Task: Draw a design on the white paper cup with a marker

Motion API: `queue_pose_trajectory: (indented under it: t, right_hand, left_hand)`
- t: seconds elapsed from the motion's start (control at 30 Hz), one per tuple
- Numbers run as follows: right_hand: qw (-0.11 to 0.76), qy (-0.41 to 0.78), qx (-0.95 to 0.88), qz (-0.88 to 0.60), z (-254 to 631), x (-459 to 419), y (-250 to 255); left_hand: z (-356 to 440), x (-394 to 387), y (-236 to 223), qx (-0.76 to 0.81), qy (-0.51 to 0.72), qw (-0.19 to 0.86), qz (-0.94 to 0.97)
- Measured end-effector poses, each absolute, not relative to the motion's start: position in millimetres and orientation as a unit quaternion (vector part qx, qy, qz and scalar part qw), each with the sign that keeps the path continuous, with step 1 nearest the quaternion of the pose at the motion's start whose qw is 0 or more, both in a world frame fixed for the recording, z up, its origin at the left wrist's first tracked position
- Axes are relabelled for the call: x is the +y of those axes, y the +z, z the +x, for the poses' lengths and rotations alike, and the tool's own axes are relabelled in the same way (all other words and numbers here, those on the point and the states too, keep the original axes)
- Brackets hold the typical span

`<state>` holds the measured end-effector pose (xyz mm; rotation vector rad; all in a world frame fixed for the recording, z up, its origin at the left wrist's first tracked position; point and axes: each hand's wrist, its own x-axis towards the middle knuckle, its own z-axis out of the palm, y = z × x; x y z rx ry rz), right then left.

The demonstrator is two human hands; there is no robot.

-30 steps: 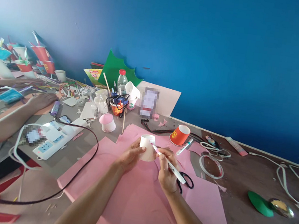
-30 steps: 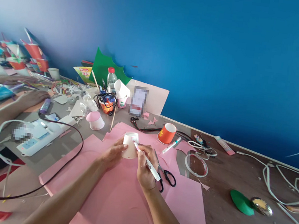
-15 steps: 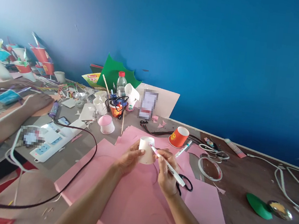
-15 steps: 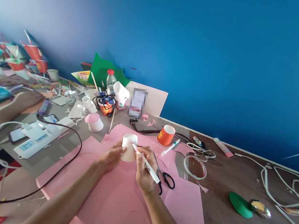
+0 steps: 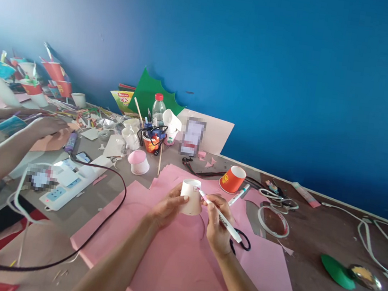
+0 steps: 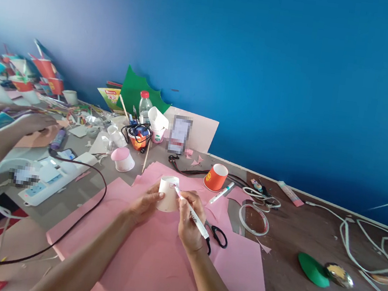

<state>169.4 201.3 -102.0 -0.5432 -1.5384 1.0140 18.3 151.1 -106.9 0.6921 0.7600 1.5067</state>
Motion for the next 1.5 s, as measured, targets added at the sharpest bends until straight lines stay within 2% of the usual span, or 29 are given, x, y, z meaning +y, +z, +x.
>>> queue_pose_trajectory:
  t: [0.13, 0.3, 0.47, 0.63, 0.8, 1.0, 1.2, 1.5]
  right_hand:
    - [0.581, 0.456, -0.635, -0.227, 169, 202, -109]
    - [0.598, 0.446, -0.595, -0.3, 165, 205, -124]
    - [0.59, 0.365, -0.65, -0.309, 163, 206, -126]
    - [0.576, 0.266, -0.726, -0.265, 164, 201, -119]
    - [0.572, 0.218, -0.764, -0.207, 165, 195, -113]
    - [0.566, 0.251, -0.763, -0.185, 167, 192, -113]
    - [0.583, 0.327, -0.706, -0.232, 167, 193, -123]
    - [0.57, 0.276, -0.754, -0.173, 171, 198, -112]
  left_hand:
    - [18, 151, -106, 0.332, 0.658, 0.612, 0.288]
    - [16, 151, -108, 0.337, 0.662, 0.615, 0.266]
    - [18, 154, -107, 0.314, 0.664, 0.622, 0.271]
    - [22, 156, -107, 0.283, 0.673, 0.624, 0.279]
    - [23, 152, -108, 0.282, 0.651, 0.625, 0.324]
    - [20, 150, -107, 0.318, 0.643, 0.604, 0.347]
    - [22, 151, -105, 0.35, 0.656, 0.584, 0.326]
    - [22, 153, -112, 0.378, 0.645, 0.58, 0.324]
